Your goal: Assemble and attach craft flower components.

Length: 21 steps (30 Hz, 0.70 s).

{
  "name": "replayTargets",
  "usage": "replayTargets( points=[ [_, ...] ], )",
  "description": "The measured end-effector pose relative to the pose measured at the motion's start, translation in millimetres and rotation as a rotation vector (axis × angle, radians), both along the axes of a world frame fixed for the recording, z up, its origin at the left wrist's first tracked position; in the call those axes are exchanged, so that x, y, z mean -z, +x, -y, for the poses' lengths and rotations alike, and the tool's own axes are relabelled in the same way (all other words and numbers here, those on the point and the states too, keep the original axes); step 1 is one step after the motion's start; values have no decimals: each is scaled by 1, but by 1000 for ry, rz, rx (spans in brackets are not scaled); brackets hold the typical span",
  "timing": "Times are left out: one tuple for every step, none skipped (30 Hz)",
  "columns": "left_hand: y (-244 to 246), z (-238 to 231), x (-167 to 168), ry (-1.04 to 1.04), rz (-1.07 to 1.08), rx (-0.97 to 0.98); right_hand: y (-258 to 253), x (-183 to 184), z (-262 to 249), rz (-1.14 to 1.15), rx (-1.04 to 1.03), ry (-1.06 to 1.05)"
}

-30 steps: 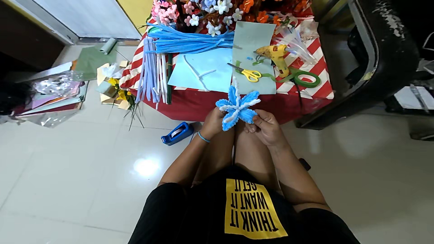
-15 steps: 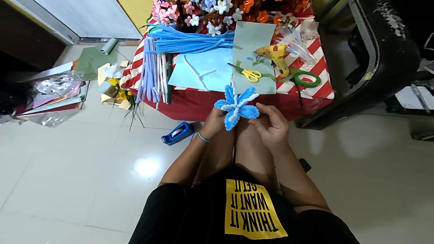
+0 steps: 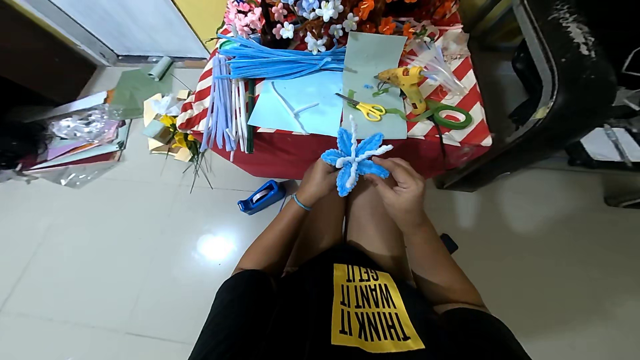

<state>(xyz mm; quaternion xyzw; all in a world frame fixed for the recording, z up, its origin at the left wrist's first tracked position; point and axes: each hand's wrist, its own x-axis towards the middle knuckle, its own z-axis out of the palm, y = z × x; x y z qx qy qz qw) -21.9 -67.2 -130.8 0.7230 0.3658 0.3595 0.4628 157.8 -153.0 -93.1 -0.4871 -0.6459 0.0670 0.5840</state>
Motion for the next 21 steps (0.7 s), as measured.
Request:
replayTargets(
  points=[
    [0, 0, 0, 3, 10, 9, 1, 0, 0, 7, 1, 8],
    [0, -1, -1, 3, 19, 16, 1, 0, -1, 8, 1, 18],
    [0, -1, -2, -2, 15, 23, 1, 0, -1, 5, -5, 19],
    [0, -2, -3, -12, 3, 28, 2, -1, -1, -4, -20, 12],
    [-1, -1, -6, -28, -13, 33, 3, -1, 0, -22, -51, -6],
    [-3, -1, -9, -43, -27, 44, 6, -2, 0, -50, -102, -32],
    [-5, 0, -13, -56, -39, 58, 11, -4, 1, -93, -162, -60],
    [-7, 1, -15, -66, -50, 80, 16, -6, 0, -149, -218, -81],
    [-10, 1, -16, -70, -57, 106, 21, -7, 0, -215, -258, -99],
    [-11, 2, -16, -58, -56, 131, 25, -8, 0, -279, -267, -126],
    [-12, 3, -18, -41, -45, 163, 28, -9, 0, -329, -242, -166],
    [-13, 4, -20, -35, -31, 200, 29, -11, 1, -368, -206, -224],
    [-14, 5, -22, -40, -17, 235, 29, -13, 1, -389, -184, -295],
    [-14, 6, -24, -46, -2, 271, 29, -15, 1, -410, -195, -365],
    [-15, 6, -24, -43, 11, 301, 28, -18, 1, -440, -234, -433],
    [-15, 5, -24, -26, 14, 321, 26, -21, 2, -485, -285, -494],
    [-15, 3, -20, 4, 0, 320, 25, -23, 2, -533, -342, -541],
    [-15, 2, -15, 29, -31, 291, 24, -23, 3, -571, -389, -568],
    [-15, 2, -8, 62, -59, 237, 24, -22, 2, -593, -422, -570],
    [-14, 1, 0, 85, -73, 174, 25, -20, 2, -604, -446, -556],
    [-12, 1, 3, 72, -69, 113, 25, -18, 0, -608, -462, -542]
  ],
)
